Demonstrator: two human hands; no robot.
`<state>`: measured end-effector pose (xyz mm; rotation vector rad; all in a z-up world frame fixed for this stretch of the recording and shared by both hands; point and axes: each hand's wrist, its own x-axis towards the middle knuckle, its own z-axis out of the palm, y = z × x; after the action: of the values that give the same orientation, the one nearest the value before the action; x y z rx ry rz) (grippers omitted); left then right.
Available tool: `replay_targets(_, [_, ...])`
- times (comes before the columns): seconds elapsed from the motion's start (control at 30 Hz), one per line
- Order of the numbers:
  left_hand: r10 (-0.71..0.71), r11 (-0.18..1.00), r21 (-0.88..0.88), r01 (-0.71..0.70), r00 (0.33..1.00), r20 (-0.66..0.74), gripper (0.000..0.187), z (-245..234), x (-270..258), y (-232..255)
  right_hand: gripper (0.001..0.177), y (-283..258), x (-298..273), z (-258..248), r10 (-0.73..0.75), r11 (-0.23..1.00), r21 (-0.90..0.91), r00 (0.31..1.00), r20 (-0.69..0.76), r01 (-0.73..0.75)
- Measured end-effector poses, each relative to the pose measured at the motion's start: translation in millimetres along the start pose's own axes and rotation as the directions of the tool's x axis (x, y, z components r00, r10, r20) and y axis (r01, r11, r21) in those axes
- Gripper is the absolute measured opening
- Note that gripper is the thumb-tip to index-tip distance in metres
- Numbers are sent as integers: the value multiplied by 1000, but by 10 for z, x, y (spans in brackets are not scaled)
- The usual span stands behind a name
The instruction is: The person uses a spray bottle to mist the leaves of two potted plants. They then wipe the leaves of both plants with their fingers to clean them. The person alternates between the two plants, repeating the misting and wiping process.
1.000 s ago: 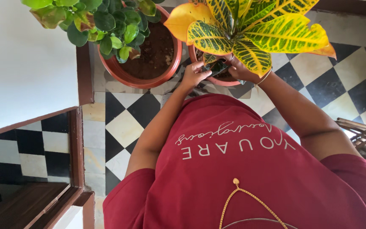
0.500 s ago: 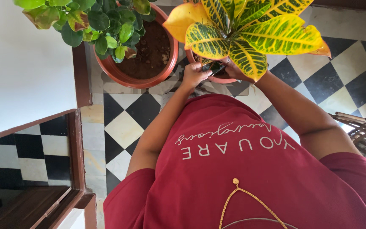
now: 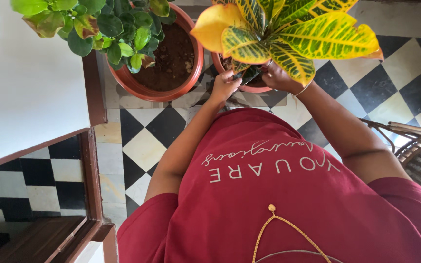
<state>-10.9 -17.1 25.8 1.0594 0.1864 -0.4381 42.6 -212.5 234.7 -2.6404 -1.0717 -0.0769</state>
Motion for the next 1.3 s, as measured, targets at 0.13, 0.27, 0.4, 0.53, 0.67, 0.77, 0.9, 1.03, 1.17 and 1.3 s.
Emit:
replay_targets(0.13, [147,988,-66,-141,985,92,63,82,32,6,49,21,-120,-45,55,998,8,997,-45,-55])
replay_targets(0.27, [158,986,27,-163,978,137,67,117,56,-3,51,-72,-185,-57,138,990,-27,986,-94,-141])
replay_targets(0.4, [147,978,129,-163,981,126,57,155,27,23,42,-123,-278,-37,216,971,-80,972,-95,-224])
replay_targets(0.53, [133,947,273,-168,981,144,54,150,-10,73,42,-71,-449,7,134,946,-278,982,-134,-167])
replay_targets(0.67, [65,946,306,-109,986,153,41,119,15,14,46,17,-634,59,239,961,-113,965,-107,-251])
replay_targets(0.77, [100,958,245,-151,973,208,31,54,10,-80,53,72,-762,160,333,932,-146,943,-15,-331])
replay_targets(0.9, [133,915,357,-191,975,180,30,31,-26,-73,52,160,-1009,311,323,920,-234,946,-4,-315])
replay_targets(1.03, [83,967,225,-121,981,175,36,46,-153,75,42,339,-1296,514,569,822,9,821,50,-570])
replay_targets(1.17, [7,964,262,-56,982,187,34,27,-243,165,41,499,-1419,718,802,144,935,592,82,-324])
replay_targets(1.3, [21,974,215,-69,975,221,42,-65,-318,230,51,526,-1373,742,700,93,979,711,66,-182])
